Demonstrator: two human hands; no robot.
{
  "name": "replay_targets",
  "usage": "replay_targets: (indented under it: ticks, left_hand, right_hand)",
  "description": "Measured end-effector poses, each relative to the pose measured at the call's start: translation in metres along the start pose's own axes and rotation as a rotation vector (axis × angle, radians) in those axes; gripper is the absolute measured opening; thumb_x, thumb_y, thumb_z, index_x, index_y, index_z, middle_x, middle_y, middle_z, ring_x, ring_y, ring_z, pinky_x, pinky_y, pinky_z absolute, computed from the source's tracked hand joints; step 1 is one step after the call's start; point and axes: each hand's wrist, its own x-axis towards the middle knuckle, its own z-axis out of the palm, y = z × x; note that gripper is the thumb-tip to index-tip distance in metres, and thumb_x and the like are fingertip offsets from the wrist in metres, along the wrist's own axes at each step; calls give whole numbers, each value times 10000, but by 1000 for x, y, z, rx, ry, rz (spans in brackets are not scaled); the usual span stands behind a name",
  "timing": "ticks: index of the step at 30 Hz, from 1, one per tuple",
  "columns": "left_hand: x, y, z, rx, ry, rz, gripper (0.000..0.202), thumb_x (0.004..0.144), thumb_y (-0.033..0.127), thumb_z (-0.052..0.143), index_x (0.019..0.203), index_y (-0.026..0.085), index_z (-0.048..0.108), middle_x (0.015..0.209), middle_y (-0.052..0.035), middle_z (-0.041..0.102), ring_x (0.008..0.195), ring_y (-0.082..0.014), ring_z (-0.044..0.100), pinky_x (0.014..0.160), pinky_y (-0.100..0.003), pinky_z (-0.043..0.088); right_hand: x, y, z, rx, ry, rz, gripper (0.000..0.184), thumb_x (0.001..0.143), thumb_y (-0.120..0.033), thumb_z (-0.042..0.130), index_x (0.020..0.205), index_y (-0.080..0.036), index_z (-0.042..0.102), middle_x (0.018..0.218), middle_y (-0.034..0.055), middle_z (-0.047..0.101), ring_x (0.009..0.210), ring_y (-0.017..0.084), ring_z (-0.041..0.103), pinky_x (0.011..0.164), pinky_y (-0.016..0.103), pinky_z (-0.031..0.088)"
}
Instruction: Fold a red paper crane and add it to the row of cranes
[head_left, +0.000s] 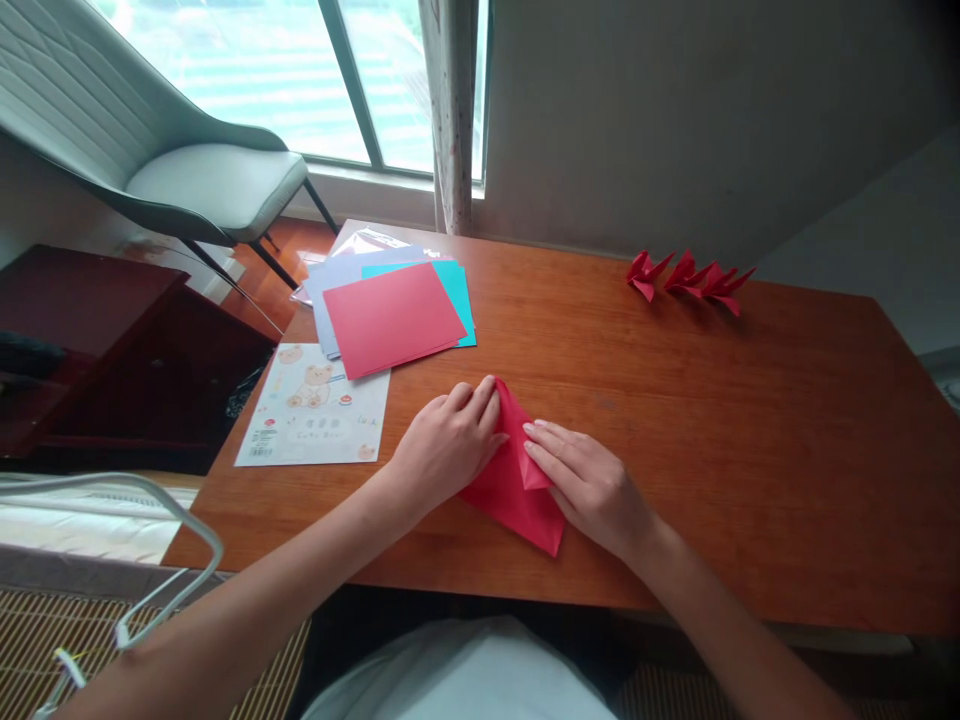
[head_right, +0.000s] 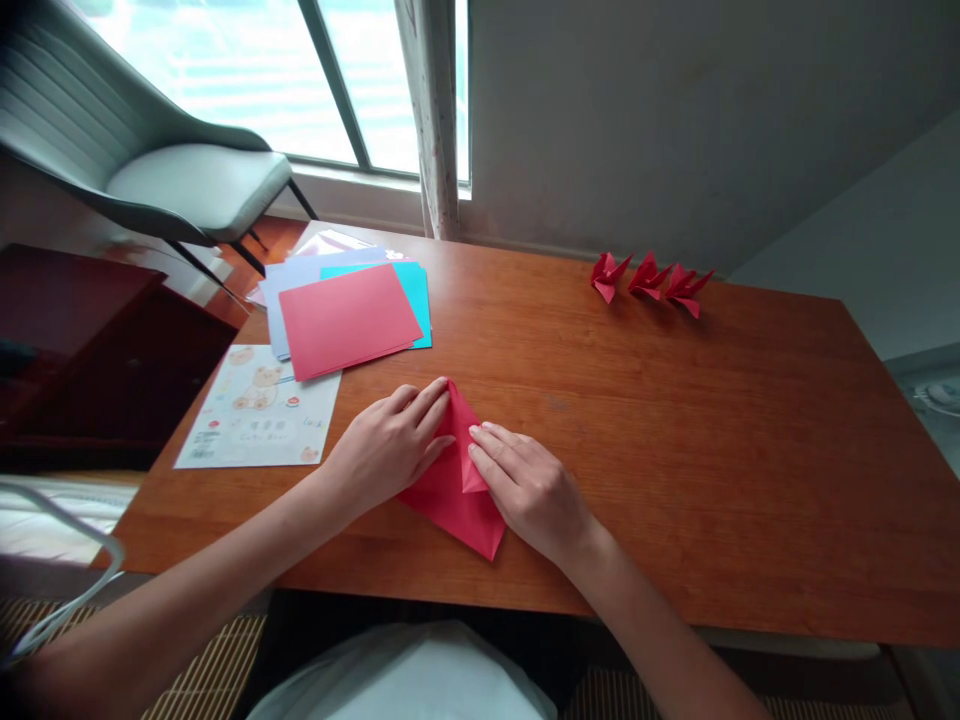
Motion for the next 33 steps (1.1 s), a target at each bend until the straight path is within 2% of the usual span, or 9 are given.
replay_targets:
  ticks: [10, 16, 20, 27, 33]
  left_hand:
    - [0, -9, -2, 21, 14, 46, 454, 1025, 385, 464, 1368, 117, 594, 1480, -157, 552, 1063, -270, 599, 819, -384, 493]
    - [-2, -11, 2, 23, 45, 53, 468, 1043, 396, 410, 1368, 114, 594, 1490, -127, 554, 1057, -263, 591, 831, -386, 475]
    - [-3, -12, 4, 26, 51, 49, 473, 1048, 389, 392, 1371, 106, 589, 1492, -116, 556, 1057, -264, 591, 823, -387, 470]
    - [-2, -13, 5, 6, 44, 55, 445, 1027, 404, 450, 1320, 119, 625, 1499, -104, 552, 1069, -271, 580, 824, -398, 479]
    - [-3, -13, 4, -11, 38, 45, 436, 1019, 398, 470, 1324, 127, 620, 1507, -106, 541, 1081, -273, 581, 829, -398, 481]
  right_hand:
    - [-3, 11, -2, -56, -37, -111, 337, 941, -8, 551, 1252, -67, 665, 1290, 166, 702, 1252, 305, 639, 968, 438, 584]
    - [-4, 9, -1, -66, -35, -91, 313, 943, -34, 576, 1238, -67, 680, 1282, 166, 707, 1254, 312, 634, 979, 448, 577]
    - [-1, 5, -2, -71, -38, -128, 274, 954, -38, 569, 1189, -69, 704, 1279, 154, 711, 1241, 305, 644, 959, 435, 586]
    - [4, 10, -6, -55, -80, -184, 261, 978, -44, 530, 1156, -78, 717, 1268, 146, 717, 1240, 282, 650, 951, 406, 589]
    - [2, 12, -5, -21, -105, -193, 262, 971, -48, 542, 1170, -71, 710, 1282, 154, 709, 1255, 297, 637, 976, 434, 576]
